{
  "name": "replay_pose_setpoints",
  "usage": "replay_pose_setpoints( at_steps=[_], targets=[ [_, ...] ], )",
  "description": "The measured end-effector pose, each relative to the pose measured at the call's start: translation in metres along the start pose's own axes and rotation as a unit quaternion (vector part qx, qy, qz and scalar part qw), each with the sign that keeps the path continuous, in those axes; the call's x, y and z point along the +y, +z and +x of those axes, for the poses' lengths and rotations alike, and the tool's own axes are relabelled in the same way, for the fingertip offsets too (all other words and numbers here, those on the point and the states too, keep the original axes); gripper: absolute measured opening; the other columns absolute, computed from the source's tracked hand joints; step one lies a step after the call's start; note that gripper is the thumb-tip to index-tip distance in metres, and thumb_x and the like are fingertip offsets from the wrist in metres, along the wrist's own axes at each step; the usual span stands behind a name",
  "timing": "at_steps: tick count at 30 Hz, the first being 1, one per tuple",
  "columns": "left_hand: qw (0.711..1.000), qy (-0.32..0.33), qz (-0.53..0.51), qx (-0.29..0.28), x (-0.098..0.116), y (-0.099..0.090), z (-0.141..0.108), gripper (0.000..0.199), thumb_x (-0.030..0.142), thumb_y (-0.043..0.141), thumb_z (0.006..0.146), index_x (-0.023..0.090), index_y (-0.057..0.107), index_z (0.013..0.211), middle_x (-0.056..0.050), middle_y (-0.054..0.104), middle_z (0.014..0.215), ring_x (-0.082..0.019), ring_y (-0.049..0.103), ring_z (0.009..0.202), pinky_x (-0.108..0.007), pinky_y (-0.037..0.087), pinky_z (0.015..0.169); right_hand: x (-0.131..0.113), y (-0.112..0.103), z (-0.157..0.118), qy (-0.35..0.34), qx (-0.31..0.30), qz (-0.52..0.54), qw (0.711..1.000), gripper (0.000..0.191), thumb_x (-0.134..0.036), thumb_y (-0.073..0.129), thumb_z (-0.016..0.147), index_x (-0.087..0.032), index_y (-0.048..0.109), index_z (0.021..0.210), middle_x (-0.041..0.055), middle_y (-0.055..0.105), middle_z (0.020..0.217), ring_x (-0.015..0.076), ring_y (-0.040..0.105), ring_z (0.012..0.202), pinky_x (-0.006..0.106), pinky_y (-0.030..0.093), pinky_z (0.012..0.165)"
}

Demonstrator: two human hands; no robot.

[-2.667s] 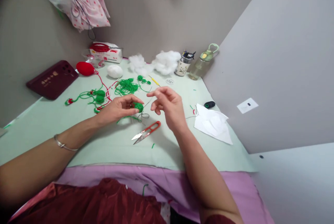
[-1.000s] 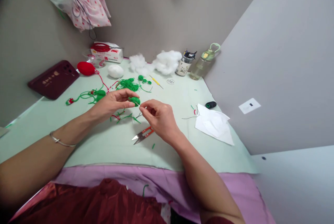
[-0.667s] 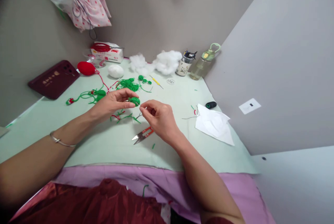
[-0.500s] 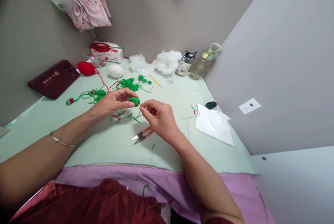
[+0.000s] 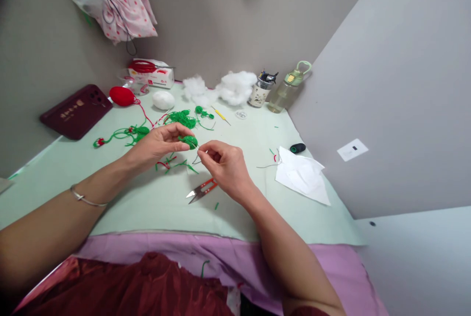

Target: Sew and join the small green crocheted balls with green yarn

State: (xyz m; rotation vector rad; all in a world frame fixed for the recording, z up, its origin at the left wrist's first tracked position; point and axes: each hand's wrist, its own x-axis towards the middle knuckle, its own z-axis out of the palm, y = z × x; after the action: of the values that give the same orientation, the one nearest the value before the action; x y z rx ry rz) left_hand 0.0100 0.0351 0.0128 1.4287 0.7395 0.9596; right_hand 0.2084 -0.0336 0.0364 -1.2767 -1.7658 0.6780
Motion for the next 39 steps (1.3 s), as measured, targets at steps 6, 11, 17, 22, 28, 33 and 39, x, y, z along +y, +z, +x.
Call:
replay_pose_setpoints(
  at_steps=[6, 11, 17, 22, 28, 33, 39],
  targets=[
    [1.0, -0.004, -0.014, 0.01, -0.002, 0.003, 0.0, 0.034, 0.034, 0.086, 0.066, 0.021, 0.07, 0.093, -0.002, 0.067, 0.096, -0.018, 0.061, 0.094, -0.032, 0.048, 0.084, 0.003, 0.005, 0.0, -0.005, 0.005, -0.002, 1.0, 0.012, -0.026, 0.062, 0.089, -0.018, 0.067, 0.082, -0.0044, 0.05, 0.058, 0.0088, 0.041, 0.053, 0.025, 0.033, 0.052],
    [0.999, 0.0, -0.039, 0.01, -0.006, 0.005, 0.0, 0.032, 0.035, 0.086, 0.068, 0.021, 0.068, 0.091, 0.0, 0.063, 0.088, -0.015, 0.058, 0.082, -0.03, 0.044, 0.076, 0.006, 0.011, -0.001, -0.005, 0.0, 0.009, 1.0, 0.011, -0.029, 0.06, 0.091, -0.019, 0.064, 0.087, -0.0046, 0.053, 0.06, 0.01, 0.048, 0.054, 0.025, 0.037, 0.055],
    [0.999, 0.024, -0.045, 0.018, -0.007, 0.007, 0.0, 0.033, 0.032, 0.087, 0.066, 0.02, 0.065, 0.088, 0.002, 0.06, 0.086, -0.014, 0.056, 0.082, -0.029, 0.044, 0.077, 0.011, 0.015, 0.0, -0.003, 0.01, 0.028, 1.0, 0.013, -0.032, 0.061, 0.091, -0.02, 0.062, 0.086, -0.0036, 0.057, 0.062, 0.0106, 0.053, 0.056, 0.024, 0.041, 0.057],
    [0.998, 0.048, -0.031, 0.017, -0.007, 0.008, -0.001, 0.035, 0.031, 0.088, 0.064, 0.019, 0.062, 0.085, 0.0, 0.061, 0.092, -0.015, 0.057, 0.089, -0.029, 0.045, 0.079, 0.013, 0.015, 0.001, 0.016, 0.019, 0.05, 0.998, 0.016, -0.034, 0.063, 0.09, -0.02, 0.061, 0.083, -0.0032, 0.058, 0.063, 0.0103, 0.054, 0.056, 0.024, 0.044, 0.057],
    [0.998, 0.063, -0.001, 0.02, -0.009, 0.012, -0.002, 0.032, 0.029, 0.086, 0.066, 0.019, 0.061, 0.084, -0.002, 0.061, 0.091, -0.016, 0.058, 0.089, -0.03, 0.046, 0.077, 0.013, 0.013, 0.007, 0.064, -0.018, 0.152, 0.986, 0.022, -0.037, 0.069, 0.084, -0.019, 0.056, 0.081, -0.0024, 0.061, 0.065, 0.0118, 0.06, 0.06, 0.025, 0.052, 0.059],
    [0.997, 0.078, 0.012, 0.001, -0.013, 0.015, -0.003, 0.025, 0.026, 0.081, 0.071, 0.018, 0.064, 0.089, -0.001, 0.062, 0.09, -0.016, 0.059, 0.087, -0.031, 0.047, 0.08, 0.017, 0.013, 0.005, 0.045, -0.019, 0.139, 0.989, 0.022, -0.041, 0.063, 0.09, -0.02, 0.055, 0.089, -0.0015, 0.065, 0.071, 0.0137, 0.066, 0.066, 0.029, 0.055, 0.066],
    [0.996, 0.079, 0.047, -0.024, -0.017, 0.017, -0.005, 0.025, 0.028, 0.08, 0.074, 0.019, 0.067, 0.093, -0.003, 0.064, 0.093, -0.017, 0.059, 0.09, -0.033, 0.047, 0.084, 0.014, 0.006, 0.007, -0.002, 0.051, 0.032, 0.998, 0.014, -0.031, 0.068, 0.085, -0.019, 0.066, 0.079, 0.0016, 0.066, 0.08, 0.0108, 0.057, 0.063, 0.026, 0.047, 0.061]
  ],
)
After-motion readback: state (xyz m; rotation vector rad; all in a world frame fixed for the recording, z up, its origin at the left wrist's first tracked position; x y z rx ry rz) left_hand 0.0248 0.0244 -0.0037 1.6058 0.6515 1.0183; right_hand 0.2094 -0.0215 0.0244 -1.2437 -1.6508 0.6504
